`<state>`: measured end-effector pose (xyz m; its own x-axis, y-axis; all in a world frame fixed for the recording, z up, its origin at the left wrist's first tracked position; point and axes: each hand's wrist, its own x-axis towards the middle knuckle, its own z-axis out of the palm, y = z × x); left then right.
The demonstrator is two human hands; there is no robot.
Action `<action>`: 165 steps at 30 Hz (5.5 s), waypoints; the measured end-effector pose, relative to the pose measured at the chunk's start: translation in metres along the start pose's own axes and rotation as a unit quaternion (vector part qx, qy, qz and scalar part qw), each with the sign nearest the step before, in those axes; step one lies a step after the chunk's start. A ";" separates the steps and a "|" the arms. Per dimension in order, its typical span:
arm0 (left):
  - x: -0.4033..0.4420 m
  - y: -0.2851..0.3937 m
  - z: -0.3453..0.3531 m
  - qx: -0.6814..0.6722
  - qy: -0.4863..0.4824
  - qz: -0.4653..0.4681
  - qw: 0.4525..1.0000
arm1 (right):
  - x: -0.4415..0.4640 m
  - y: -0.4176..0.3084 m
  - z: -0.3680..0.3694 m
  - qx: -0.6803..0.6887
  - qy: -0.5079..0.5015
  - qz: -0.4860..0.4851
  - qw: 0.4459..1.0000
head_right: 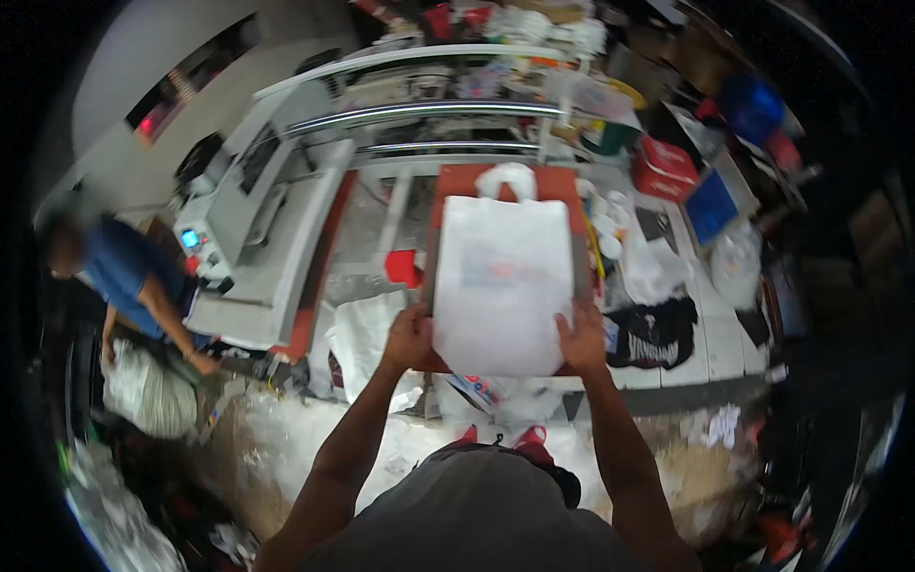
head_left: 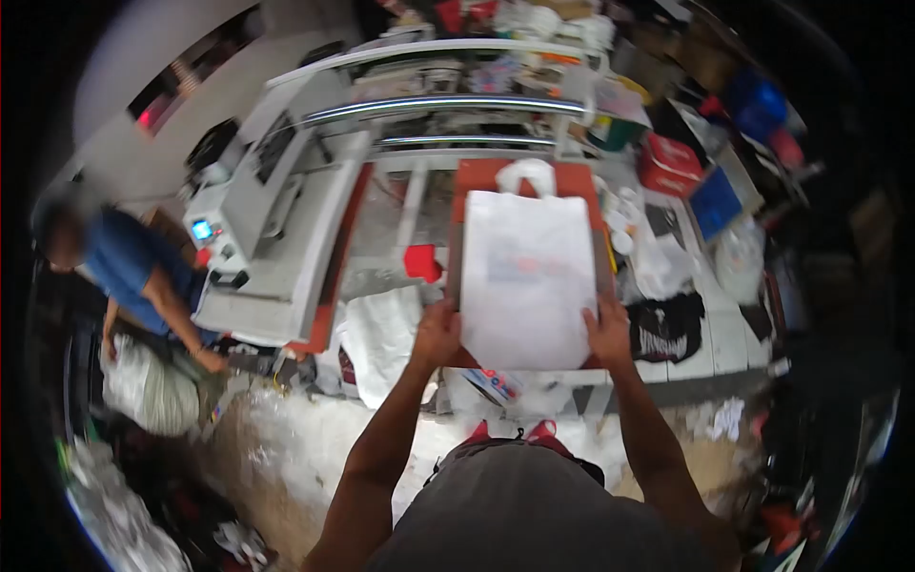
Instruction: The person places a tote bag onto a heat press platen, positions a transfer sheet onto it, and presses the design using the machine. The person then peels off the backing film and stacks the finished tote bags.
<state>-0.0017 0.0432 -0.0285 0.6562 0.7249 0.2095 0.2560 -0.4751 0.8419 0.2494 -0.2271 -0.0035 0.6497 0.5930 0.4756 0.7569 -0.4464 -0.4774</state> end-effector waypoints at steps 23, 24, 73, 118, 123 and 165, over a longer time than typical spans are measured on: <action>-0.040 -0.017 -0.029 -0.094 0.079 -0.174 0.977 | -0.086 0.090 -0.008 0.118 0.199 0.327 0.916; -0.055 -0.038 -0.038 -0.088 0.084 -0.203 0.972 | -0.121 0.113 0.012 0.031 0.104 0.370 0.923; -0.342 -0.194 -0.063 0.175 -0.293 -0.314 0.886 | -0.176 0.074 0.206 -0.189 -0.506 0.175 0.823; 0.164 0.039 0.063 0.085 -0.015 -0.064 0.994 | 0.061 -0.017 0.023 -0.043 -0.082 -0.060 0.994; 0.167 0.032 0.068 0.071 -0.007 -0.025 0.997 | 0.057 -0.019 0.025 -0.039 -0.076 -0.047 0.995; 0.045 0.015 -0.293 0.412 0.160 -0.022 0.897 | -0.007 -0.072 -0.040 0.037 0.059 -0.055 0.996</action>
<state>-0.1759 0.2147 0.1391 0.4283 0.7959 0.4279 0.8010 -0.5536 0.2280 0.1931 -0.2260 0.0564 0.5695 0.5515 0.6095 0.8199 -0.3286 -0.4688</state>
